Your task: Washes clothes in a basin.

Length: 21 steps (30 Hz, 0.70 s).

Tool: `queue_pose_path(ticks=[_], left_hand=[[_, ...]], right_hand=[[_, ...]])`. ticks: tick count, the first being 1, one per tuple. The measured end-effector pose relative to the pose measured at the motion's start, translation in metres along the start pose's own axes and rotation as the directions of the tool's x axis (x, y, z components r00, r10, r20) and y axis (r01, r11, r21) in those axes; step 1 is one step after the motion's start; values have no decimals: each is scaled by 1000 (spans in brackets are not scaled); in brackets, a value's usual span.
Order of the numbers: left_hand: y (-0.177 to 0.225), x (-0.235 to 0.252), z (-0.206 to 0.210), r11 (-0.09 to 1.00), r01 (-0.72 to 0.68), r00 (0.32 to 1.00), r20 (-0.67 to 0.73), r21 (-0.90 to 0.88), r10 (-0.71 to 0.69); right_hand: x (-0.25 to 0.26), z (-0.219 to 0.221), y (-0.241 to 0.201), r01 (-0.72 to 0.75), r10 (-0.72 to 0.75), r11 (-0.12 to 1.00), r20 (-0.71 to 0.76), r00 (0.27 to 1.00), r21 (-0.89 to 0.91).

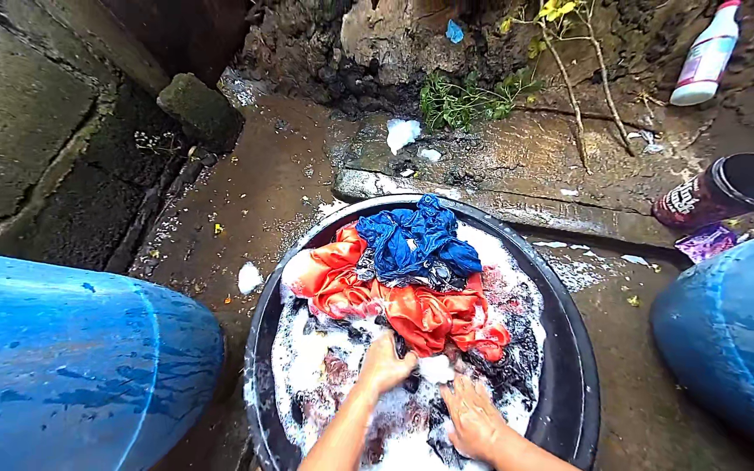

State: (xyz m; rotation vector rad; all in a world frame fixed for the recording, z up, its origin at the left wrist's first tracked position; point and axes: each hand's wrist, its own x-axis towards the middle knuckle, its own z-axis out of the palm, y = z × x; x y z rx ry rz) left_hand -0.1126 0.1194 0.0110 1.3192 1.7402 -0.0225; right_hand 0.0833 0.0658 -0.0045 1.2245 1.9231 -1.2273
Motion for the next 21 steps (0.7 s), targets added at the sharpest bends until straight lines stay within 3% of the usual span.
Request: queue_pose_path(ticks=[2, 4, 5, 6, 7, 10, 13, 15, 18, 21], left_hand=[[-35, -2, -17, 970, -77, 962, -272, -233, 11], [-63, 2, -39, 949, 34, 786, -578, -312, -218], [-79, 8, -45, 949, 101, 692, -664, -298, -282], [-93, 15, -46, 956, 130, 650, -705, -264, -283], [-103, 23, -42, 968, 148, 648, -720, -201, -249], [-112, 48, -25, 974, 208, 730, -649, -90, -215], [-104, 53, -30, 913, 405, 818, -466, 52, -336], [-97, 51, -45, 876, 457, 845, -384, 153, -373], [-93, 46, -62, 821, 431, 897, -277, 375, -344], [-99, 38, -62, 917, 291, 939, -265, 272, -220]], right_hand=[[-2, 5, 1, 21, -21, 1000, 2, 1000, -3], [-2, 6, 2, 27, -27, 999, 6, 1000, 22], [-3, 7, 2, 28, -28, 999, 14, 1000, 28], [-4, 7, 2, 29, -30, 999, 24, 999, 26], [-4, 6, 1, 32, -32, 999, 34, 999, 18], [0, 2, 2, 28, -29, 999, 62, 998, 21], [3, 6, 5, 29, -31, 999, 68, 997, 35], [5, 6, 5, 36, -39, 999, 66, 997, 36], [5, 5, 6, 36, -38, 999, 54, 998, 39], [4, 5, 6, 39, -42, 998, 55, 998, 55]])
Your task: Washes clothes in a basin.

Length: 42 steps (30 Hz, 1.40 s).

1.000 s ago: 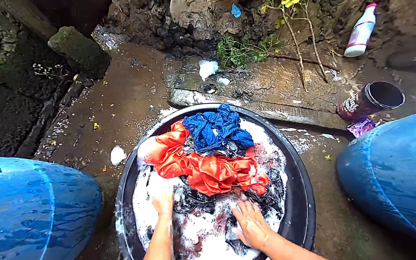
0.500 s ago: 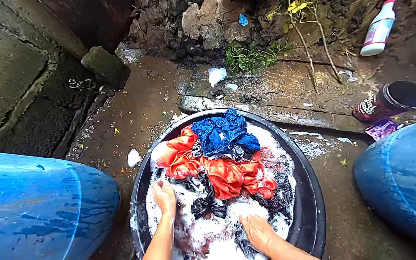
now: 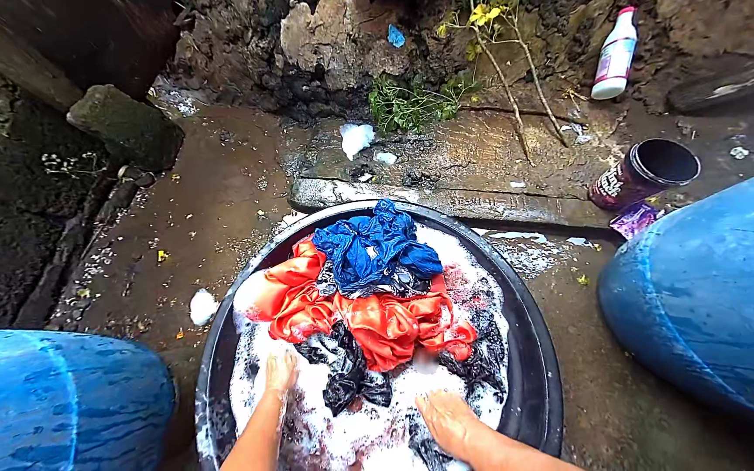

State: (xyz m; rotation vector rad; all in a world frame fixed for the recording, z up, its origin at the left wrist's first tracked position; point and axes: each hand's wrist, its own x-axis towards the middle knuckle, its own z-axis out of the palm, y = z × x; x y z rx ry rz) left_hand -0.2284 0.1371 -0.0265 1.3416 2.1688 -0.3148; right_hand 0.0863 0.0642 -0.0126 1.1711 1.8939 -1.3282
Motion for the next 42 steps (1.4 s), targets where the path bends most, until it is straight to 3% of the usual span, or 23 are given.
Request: queue_pose_path(ticks=[4, 8, 10, 13, 16, 19, 22, 25, 28, 29, 31, 33, 34, 36, 38, 39, 40, 41, 42], left_hand=[[4, 12, -10, 993, 6, 1000, 14, -114, -4], [9, 15, -32, 983, -48, 983, 183, 177, 15], [10, 11, -30, 976, -104, 976, 211, 194, 62], [0, 13, -18, 990, -126, 985, 114, -69, 133], [-4, 9, 3, 937, 37, 997, -44, -348, -56], [-1, -15, 25, 805, 0, 910, -334, -594, -247], [-1, -28, 38, 637, -158, 824, -456, -755, -336], [-7, -18, 25, 592, -114, 920, -310, -798, -241], [-1, -8, -3, 507, -15, 965, -145, -862, -218], [3, -13, -6, 511, -8, 958, -153, -860, -243], [13, -36, -6, 660, -28, 902, -303, -751, -307], [23, -61, -9, 822, -52, 766, -551, -567, -332], [24, -69, -14, 888, -67, 703, -653, -455, -281], [27, -83, -39, 969, -63, 699, -703, -240, -128], [31, -95, -71, 991, -131, 633, -772, -26, 64], [37, -103, -88, 979, -201, 574, -806, 33, 145], [44, -110, -103, 955, -287, 511, -832, 70, 215], [54, -117, -115, 927, -365, 492, -827, 88, 272], [63, -122, -121, 900, -427, 526, -787, 84, 323]], right_hand=[[1, -2, -3, -5, 5, 1000, 10, 1000, -10], [1, -3, -3, 2, -2, 1000, 7, 1000, -11], [1, -3, -3, 0, 0, 1000, 4, 1000, -11], [1, -6, -3, -5, 5, 1000, 6, 1000, 6], [2, -9, -2, -13, 13, 1000, 13, 1000, 10], [4, -6, 3, 2, -3, 1000, 17, 1000, 25], [8, -6, 7, 17, -17, 1000, 12, 1000, 23], [7, -6, 6, 3, -3, 1000, 28, 1000, 7], [6, -8, 6, -2, 2, 1000, 19, 1000, 1], [6, -7, 6, 1, -1, 1000, 18, 1000, 6], [6, -5, 8, 5, -5, 1000, 19, 1000, 6], [8, -6, 9, 14, -14, 1000, 21, 1000, -1], [9, -6, 11, 19, -19, 1000, 17, 1000, 3], [9, -3, 13, 35, -35, 999, -5, 999, 29], [5, 0, 11, 98, -96, 995, -103, 990, 13], [0, 5, 9, 183, -186, 982, -234, 954, -35], [-1, 15, 7, 305, -329, 944, -436, 838, -126], [4, 26, 5, 407, -478, 875, -606, 635, -263], [12, 33, 3, 463, -585, 797, -684, 435, -387]])
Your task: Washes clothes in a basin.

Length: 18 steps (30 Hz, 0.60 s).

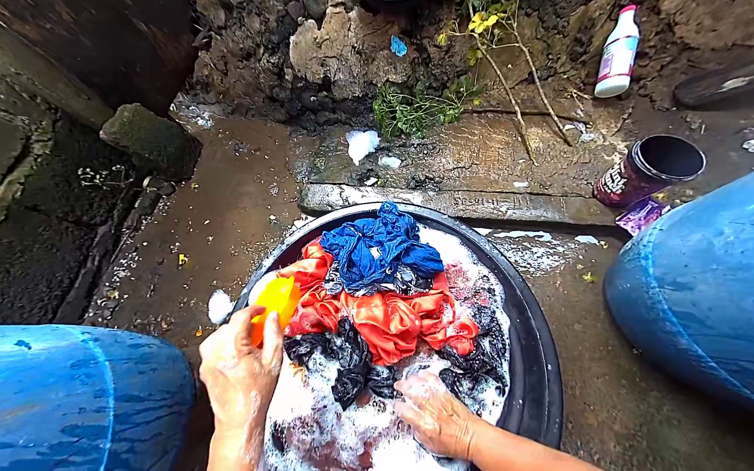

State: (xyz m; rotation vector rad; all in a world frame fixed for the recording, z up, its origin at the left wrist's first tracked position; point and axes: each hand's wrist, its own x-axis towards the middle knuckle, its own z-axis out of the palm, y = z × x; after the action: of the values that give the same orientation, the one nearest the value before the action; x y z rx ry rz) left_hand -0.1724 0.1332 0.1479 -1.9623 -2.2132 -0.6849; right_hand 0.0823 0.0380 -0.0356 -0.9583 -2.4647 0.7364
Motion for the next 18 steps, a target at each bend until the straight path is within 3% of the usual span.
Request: queue_pose_path(ticks=[1, 3, 7, 9, 12, 13, 14, 16, 17, 18], left_hand=[[8, 2, 1, 998, -15, 995, 95, -54, 20], [19, -6, 24, 991, -79, 967, 233, -104, 102], [23, -95, 105, 899, -400, 891, 154, -177, 427], [10, -157, 137, 842, -506, 826, 176, -189, 536], [-14, -208, 156, 837, -468, 727, 414, -285, 547], [-12, -205, 152, 871, -372, 664, 563, -322, 492], [-7, -197, 147, 917, -240, 553, 732, -318, 398], [-2, -184, 152, 970, -34, 298, 924, -241, 240], [-4, -182, 160, 983, 2, 191, 965, -185, 182], [-6, -183, 168, 985, 12, 157, 973, -172, 168]], right_hand=[[0, 6, -1, 89, -89, 996, -64, 994, 4], [-2, 11, -1, 120, -121, 991, 9, 993, 64], [-12, 20, 8, -40, 32, 998, 189, 981, 41], [-15, 17, 12, -206, 161, 975, 378, 912, 80], [-2, 9, 21, -436, 241, 892, 689, 683, 121], [3, 7, 23, -480, 252, 871, 747, 615, 101], [8, 4, 24, -517, 266, 853, 799, 539, 65], [19, -3, 25, -571, 281, 821, 871, 402, -1], [21, -4, 28, -570, 285, 821, 876, 389, -14], [20, -4, 30, -563, 289, 827, 857, 427, 1]])
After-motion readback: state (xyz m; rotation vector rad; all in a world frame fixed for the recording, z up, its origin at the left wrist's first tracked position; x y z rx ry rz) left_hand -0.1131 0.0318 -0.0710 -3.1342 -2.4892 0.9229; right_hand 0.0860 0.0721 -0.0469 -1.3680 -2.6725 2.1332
